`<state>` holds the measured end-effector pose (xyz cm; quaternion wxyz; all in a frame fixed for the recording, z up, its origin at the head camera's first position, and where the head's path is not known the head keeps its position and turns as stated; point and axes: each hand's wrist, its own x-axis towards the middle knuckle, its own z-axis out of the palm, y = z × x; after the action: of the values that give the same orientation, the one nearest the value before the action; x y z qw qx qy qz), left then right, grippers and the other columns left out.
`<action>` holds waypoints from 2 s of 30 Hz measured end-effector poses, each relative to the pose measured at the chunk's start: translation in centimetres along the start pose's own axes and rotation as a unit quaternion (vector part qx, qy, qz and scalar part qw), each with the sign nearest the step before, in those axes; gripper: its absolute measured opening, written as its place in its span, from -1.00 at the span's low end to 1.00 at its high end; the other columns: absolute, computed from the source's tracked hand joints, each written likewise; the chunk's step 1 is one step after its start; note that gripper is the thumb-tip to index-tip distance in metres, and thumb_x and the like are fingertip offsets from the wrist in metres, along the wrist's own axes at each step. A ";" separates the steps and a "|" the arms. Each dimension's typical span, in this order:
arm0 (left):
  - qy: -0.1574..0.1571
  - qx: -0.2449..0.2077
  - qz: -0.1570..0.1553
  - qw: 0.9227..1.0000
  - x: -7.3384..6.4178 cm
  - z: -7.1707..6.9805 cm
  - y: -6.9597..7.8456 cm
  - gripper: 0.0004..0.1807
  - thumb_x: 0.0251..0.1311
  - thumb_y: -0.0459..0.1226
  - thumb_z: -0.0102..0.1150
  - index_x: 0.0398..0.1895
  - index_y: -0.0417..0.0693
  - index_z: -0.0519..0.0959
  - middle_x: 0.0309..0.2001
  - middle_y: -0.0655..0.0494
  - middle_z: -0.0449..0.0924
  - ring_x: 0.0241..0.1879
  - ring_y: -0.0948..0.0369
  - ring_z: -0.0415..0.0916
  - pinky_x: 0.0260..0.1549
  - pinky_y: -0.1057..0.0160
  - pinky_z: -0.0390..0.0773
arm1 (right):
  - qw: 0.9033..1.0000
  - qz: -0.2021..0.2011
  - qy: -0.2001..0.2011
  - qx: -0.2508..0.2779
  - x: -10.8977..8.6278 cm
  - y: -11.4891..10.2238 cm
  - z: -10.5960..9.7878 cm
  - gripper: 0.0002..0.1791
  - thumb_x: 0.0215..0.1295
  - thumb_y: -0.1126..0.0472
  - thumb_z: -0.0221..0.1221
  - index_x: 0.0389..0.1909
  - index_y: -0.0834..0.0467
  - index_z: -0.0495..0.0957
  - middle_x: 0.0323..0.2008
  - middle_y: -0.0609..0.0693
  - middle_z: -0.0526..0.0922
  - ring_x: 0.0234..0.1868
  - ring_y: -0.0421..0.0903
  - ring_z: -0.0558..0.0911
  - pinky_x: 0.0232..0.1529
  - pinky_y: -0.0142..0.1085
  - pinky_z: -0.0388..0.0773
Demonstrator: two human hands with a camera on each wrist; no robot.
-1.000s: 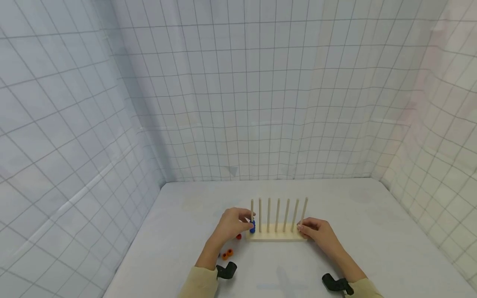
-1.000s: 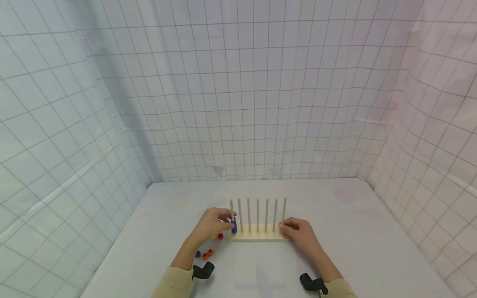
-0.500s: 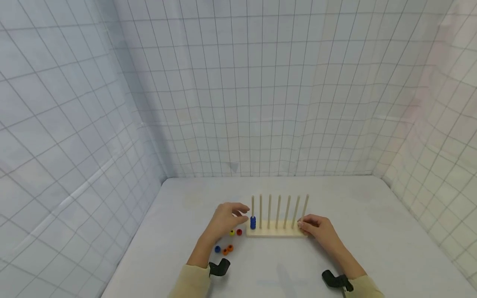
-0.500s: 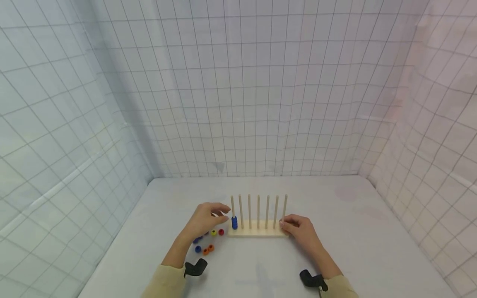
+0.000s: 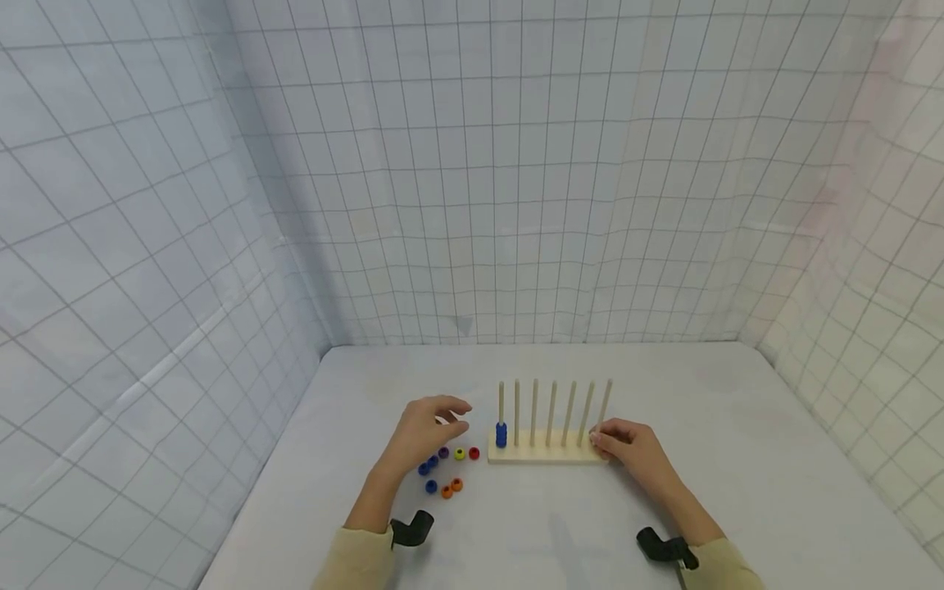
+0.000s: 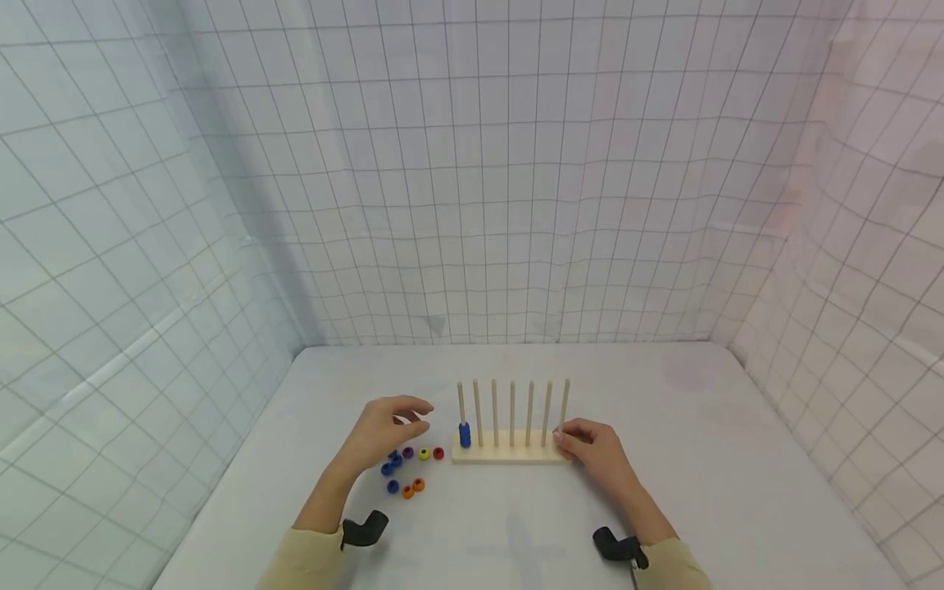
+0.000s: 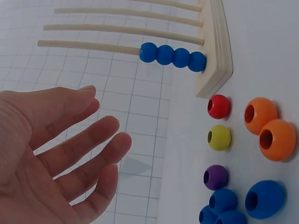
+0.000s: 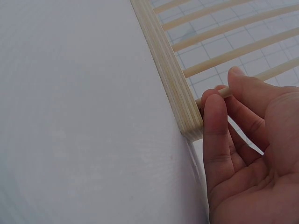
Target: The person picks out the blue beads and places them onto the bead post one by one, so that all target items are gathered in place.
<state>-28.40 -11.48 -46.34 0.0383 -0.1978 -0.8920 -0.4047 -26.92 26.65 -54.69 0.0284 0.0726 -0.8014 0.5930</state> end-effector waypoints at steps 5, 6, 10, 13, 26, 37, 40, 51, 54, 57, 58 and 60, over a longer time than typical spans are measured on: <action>0.014 0.001 -0.017 1.000 -0.6 -0.7 -0.9 -0.72 0.23 -0.29 0.38 0.01 0.03 0.71 -0.07 0.17 0.70 -0.14 0.25 0.58 -0.09 0.09 0.60 | 1.000 0.004 0.003 0.002 0.0 0.1 0.0 -0.71 0.32 0.07 0.34 -0.16 0.24 0.70 -0.39 0.13 0.68 -0.41 -0.12 0.58 -0.41 -0.32 0.58; 0.015 0.001 -0.022 1.000 -0.7 -0.9 -1.1 -0.72 0.23 -0.30 0.38 0.01 0.03 0.71 -0.06 0.14 0.70 -0.14 0.24 0.58 -0.09 0.09 0.60 | 1.000 0.006 0.004 0.003 0.0 0.2 0.0 -0.71 0.32 0.07 0.35 -0.16 0.24 0.71 -0.39 0.13 0.68 -0.41 -0.12 0.59 -0.41 -0.32 0.58; 0.021 0.000 -0.039 0.999 -1.1 -1.4 -2.1 -0.74 0.24 -0.34 0.36 -0.01 0.01 0.72 -0.05 0.08 0.70 -0.14 0.22 0.58 -0.08 0.07 0.60 | 1.000 0.004 0.002 0.002 0.1 0.0 -0.1 -0.71 0.32 0.06 0.34 -0.16 0.23 0.71 -0.39 0.15 0.67 -0.41 -0.10 0.58 -0.41 -0.31 0.58; 0.019 -0.003 -0.055 0.998 -1.4 -1.6 -2.8 -0.76 0.23 -0.37 0.35 -0.04 -0.02 0.73 -0.06 0.06 0.70 -0.14 0.19 0.59 -0.09 0.06 0.60 | 1.000 0.003 -0.002 0.000 0.1 -0.1 -0.1 -0.71 0.32 0.07 0.34 -0.16 0.24 0.70 -0.38 0.17 0.66 -0.41 -0.10 0.58 -0.40 -0.31 0.57; 0.006 0.007 -0.092 0.996 -2.0 -1.5 -5.4 -0.78 0.20 -0.40 0.34 -0.11 0.01 0.73 -0.11 0.14 0.70 -0.13 0.17 0.58 -0.14 0.06 0.59 | 1.000 0.007 0.000 0.008 0.1 0.2 -0.1 -0.71 0.32 0.10 0.35 -0.15 0.26 0.70 -0.38 0.18 0.67 -0.41 -0.10 0.58 -0.41 -0.32 0.57; -0.013 0.022 -0.122 0.992 -2.2 -1.0 -6.5 -0.73 0.13 -0.44 0.34 -0.13 0.03 0.74 -0.16 0.17 0.67 -0.21 0.19 0.52 -0.20 0.14 0.59 | 1.000 0.011 0.001 0.010 0.2 0.6 -0.1 -0.73 0.29 0.05 0.36 -0.18 0.19 0.71 -0.38 0.12 0.67 -0.41 -0.14 0.57 -0.39 -0.33 0.58; -0.016 0.025 -0.119 0.992 -2.2 -0.9 -6.7 -0.73 0.12 -0.44 0.35 -0.13 0.02 0.74 -0.19 0.18 0.66 -0.23 0.19 0.50 -0.22 0.16 0.58 | 1.000 0.010 0.001 0.015 0.2 0.6 -0.2 -0.72 0.28 0.05 0.37 -0.18 0.18 0.71 -0.38 0.12 0.67 -0.40 -0.13 0.58 -0.38 -0.33 0.59; -0.029 0.045 -0.115 0.992 -2.3 -0.5 -7.3 -0.73 0.07 -0.42 0.42 -0.16 0.05 0.75 -0.26 0.21 0.57 -0.25 0.19 0.46 -0.24 0.17 0.51 | 1.000 0.008 0.003 0.018 0.2 0.8 -0.1 -0.72 0.29 0.08 0.37 -0.17 0.22 0.70 -0.40 0.09 0.67 -0.40 -0.15 0.60 -0.37 -0.33 0.61; -0.028 0.052 -0.111 0.992 -2.2 -0.5 -7.3 -0.74 0.05 -0.42 0.43 -0.18 0.04 0.76 -0.26 0.19 0.55 -0.25 0.19 0.45 -0.26 0.16 0.50 | 1.000 0.015 0.003 0.023 0.3 0.8 -0.1 -0.71 0.28 0.08 0.38 -0.17 0.24 0.70 -0.40 0.09 0.67 -0.40 -0.15 0.60 -0.37 -0.33 0.61; -0.027 0.059 -0.107 0.992 -2.2 -0.4 -7.3 -0.75 0.03 -0.42 0.44 -0.21 0.03 0.76 -0.27 0.18 0.54 -0.26 0.19 0.45 -0.27 0.16 0.50 | 1.000 0.018 0.000 0.019 0.3 0.7 -0.1 -0.70 0.29 0.08 0.37 -0.16 0.24 0.70 -0.39 0.09 0.67 -0.39 -0.15 0.60 -0.36 -0.33 0.61; -0.026 0.059 -0.103 0.993 -2.2 -0.4 -7.3 -0.75 0.03 -0.43 0.44 -0.21 0.02 0.76 -0.27 0.18 0.54 -0.26 0.18 0.45 -0.27 0.15 0.50 | 1.000 0.022 0.002 0.020 0.2 0.7 -0.2 -0.71 0.27 0.07 0.38 -0.17 0.23 0.70 -0.39 0.09 0.67 -0.40 -0.15 0.60 -0.36 -0.33 0.61; -0.024 0.058 -0.101 0.993 -2.3 -0.3 -7.4 -0.76 0.03 -0.42 0.45 -0.23 0.01 0.76 -0.28 0.18 0.54 -0.26 0.18 0.45 -0.27 0.16 0.50 | 1.000 0.024 0.002 0.020 0.2 0.6 -0.2 -0.71 0.27 0.07 0.38 -0.18 0.22 0.70 -0.39 0.09 0.67 -0.39 -0.14 0.59 -0.36 -0.33 0.61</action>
<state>-29.21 -16.84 -51.91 -0.0123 -0.1136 -0.9301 -0.3490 -27.19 26.99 -55.17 0.0141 0.0525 -0.7909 0.6095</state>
